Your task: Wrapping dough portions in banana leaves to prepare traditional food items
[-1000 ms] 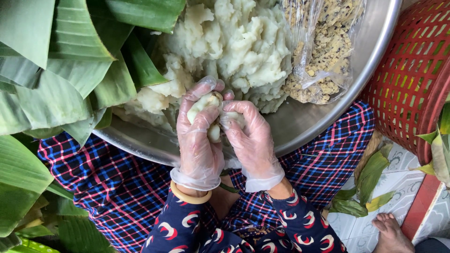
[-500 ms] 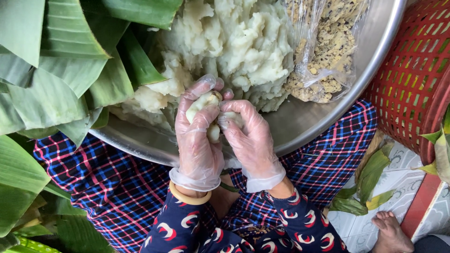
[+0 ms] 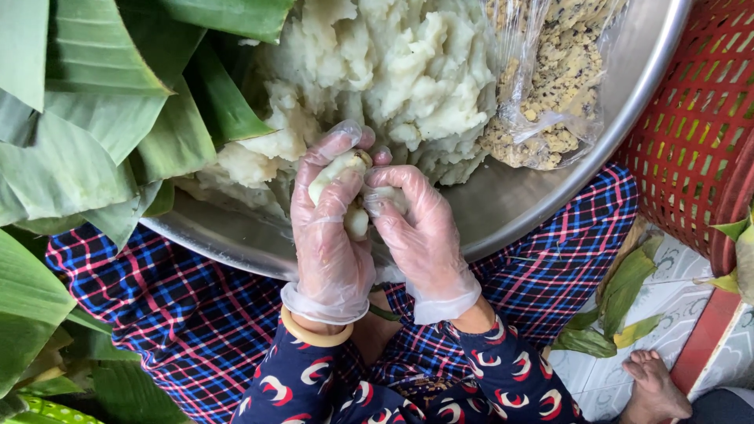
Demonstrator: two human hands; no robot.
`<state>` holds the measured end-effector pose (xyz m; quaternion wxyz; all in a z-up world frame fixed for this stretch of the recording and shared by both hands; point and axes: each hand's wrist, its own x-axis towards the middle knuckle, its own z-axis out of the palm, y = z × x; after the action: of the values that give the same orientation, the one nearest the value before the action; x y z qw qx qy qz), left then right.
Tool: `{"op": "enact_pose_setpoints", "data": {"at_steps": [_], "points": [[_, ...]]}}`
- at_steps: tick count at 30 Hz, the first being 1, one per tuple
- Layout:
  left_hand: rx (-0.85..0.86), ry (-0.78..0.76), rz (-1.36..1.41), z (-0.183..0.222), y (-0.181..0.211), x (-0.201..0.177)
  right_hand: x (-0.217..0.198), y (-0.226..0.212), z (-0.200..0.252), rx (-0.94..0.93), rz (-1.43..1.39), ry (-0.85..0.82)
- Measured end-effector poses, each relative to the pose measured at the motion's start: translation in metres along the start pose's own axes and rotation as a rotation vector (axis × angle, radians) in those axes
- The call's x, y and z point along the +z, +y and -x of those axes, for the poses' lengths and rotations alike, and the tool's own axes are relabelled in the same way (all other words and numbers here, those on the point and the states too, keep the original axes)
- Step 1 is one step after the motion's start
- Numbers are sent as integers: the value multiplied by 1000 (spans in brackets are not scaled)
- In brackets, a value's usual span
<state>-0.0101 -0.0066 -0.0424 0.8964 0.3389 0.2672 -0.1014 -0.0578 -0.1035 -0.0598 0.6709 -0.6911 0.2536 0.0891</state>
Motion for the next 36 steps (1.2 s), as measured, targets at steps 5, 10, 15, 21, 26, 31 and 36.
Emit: {"op": "enact_pose_setpoints", "data": {"at_steps": [5, 10, 15, 21, 26, 31, 36], "points": [[-2, 1, -41, -1, 1, 0, 1, -2, 0, -2, 25, 4], [-1, 9, -21, 0, 1, 0, 0, -5, -2, -18, 30, -14], [15, -23, -9, 0, -2, -3, 0, -9, -3, -17, 25, -17], [16, -23, -1, -1, -5, -5, 2, -12, -3, -12, 11, -4], [28, -31, 1, -1, -5, -4, 1, -12, -4, -24, 3, -26], [24, -28, 0, -1, -5, -5, 0, -12, -3, -20, 12, -28], [28, -25, -13, -1, -4, -5, 1, -13, -2, -29, 5, -22]]}}
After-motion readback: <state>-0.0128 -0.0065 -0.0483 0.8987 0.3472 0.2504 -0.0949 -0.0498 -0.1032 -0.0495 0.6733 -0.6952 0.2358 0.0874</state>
